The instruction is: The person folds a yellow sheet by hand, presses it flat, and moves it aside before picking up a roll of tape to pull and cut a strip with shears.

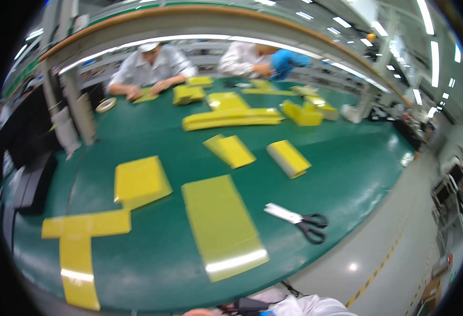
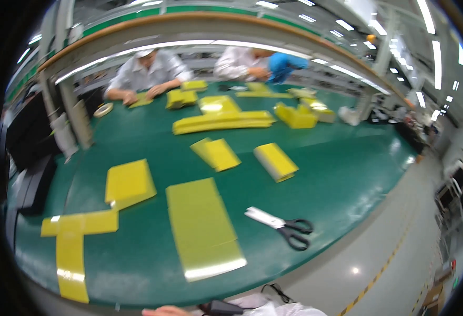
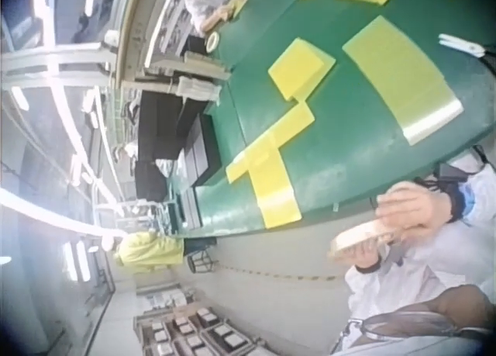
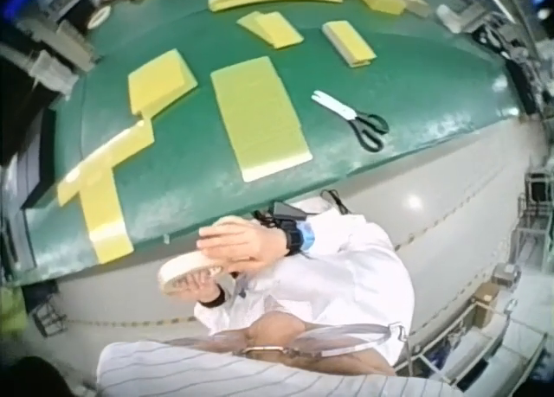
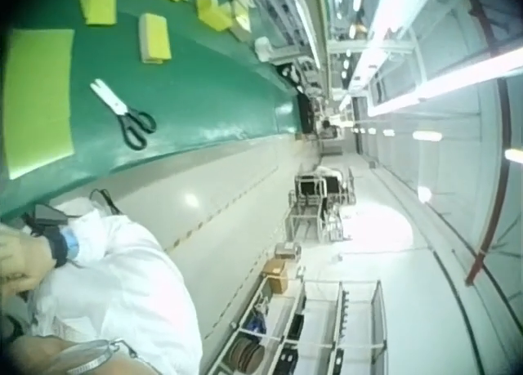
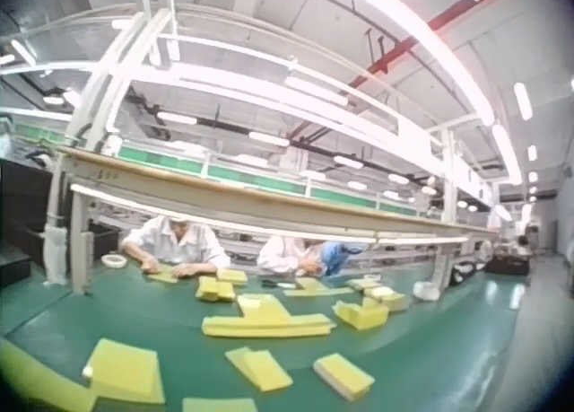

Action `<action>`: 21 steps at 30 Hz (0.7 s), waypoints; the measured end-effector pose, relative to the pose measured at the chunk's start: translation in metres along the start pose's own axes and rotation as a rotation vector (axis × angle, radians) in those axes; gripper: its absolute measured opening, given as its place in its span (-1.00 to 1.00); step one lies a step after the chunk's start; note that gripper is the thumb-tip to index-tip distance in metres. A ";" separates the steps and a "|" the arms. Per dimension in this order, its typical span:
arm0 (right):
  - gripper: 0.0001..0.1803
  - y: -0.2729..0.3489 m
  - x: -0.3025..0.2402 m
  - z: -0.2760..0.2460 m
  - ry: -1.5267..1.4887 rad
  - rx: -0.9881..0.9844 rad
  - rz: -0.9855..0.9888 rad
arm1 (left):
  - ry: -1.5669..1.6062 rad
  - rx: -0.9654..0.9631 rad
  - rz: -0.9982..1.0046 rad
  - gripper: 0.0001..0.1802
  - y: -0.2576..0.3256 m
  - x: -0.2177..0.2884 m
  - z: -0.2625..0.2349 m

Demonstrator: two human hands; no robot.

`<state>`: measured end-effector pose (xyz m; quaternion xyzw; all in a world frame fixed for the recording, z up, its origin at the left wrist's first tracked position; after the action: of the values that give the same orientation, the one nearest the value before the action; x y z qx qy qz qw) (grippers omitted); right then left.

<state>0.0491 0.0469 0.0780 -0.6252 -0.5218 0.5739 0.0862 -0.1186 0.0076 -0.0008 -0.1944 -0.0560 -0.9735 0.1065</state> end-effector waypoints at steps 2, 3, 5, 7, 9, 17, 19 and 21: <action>-0.52 0.001 0.003 -0.004 0.070 0.023 0.103 | 0.142 -0.054 -0.069 -0.46 -0.007 -0.003 0.007; -0.51 0.004 0.007 -0.006 0.122 0.036 0.151 | 0.215 -0.099 -0.112 -0.46 -0.015 -0.009 0.013; -0.44 0.011 0.007 -0.007 0.122 0.063 0.176 | 0.366 -0.201 -0.203 -0.45 -0.020 -0.018 0.028; -0.41 0.011 0.009 -0.002 0.099 0.034 0.161 | 0.365 -0.210 -0.189 -0.54 -0.022 -0.020 0.037; -0.39 0.006 0.006 -0.002 0.127 0.041 0.163 | 0.416 -0.122 -0.197 -0.58 -0.019 -0.021 0.035; -0.17 0.008 0.005 0.002 0.200 0.064 0.188 | 0.571 -0.101 -0.329 -0.62 -0.020 -0.024 0.047; -0.14 0.008 0.004 -0.002 0.262 0.133 0.204 | 0.624 -0.018 -0.395 -0.67 -0.018 -0.027 0.049; -0.11 0.008 0.004 -0.009 0.324 0.201 0.220 | 0.613 -0.018 -0.425 -0.70 -0.016 -0.022 0.055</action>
<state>0.0600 0.0511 0.0729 -0.7506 -0.3700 0.5212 0.1677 -0.0820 0.0352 0.0400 0.1213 -0.0518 -0.9874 -0.0878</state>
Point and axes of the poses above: each hand's wrist, its own y-axis away from the middle knuckle, its own z-axis out of the palm, x = y × z, the point moved 6 cm from there along -y, towards the middle knuckle, and after that the axes turned 1 degree about -y, right-handed, at the moved point
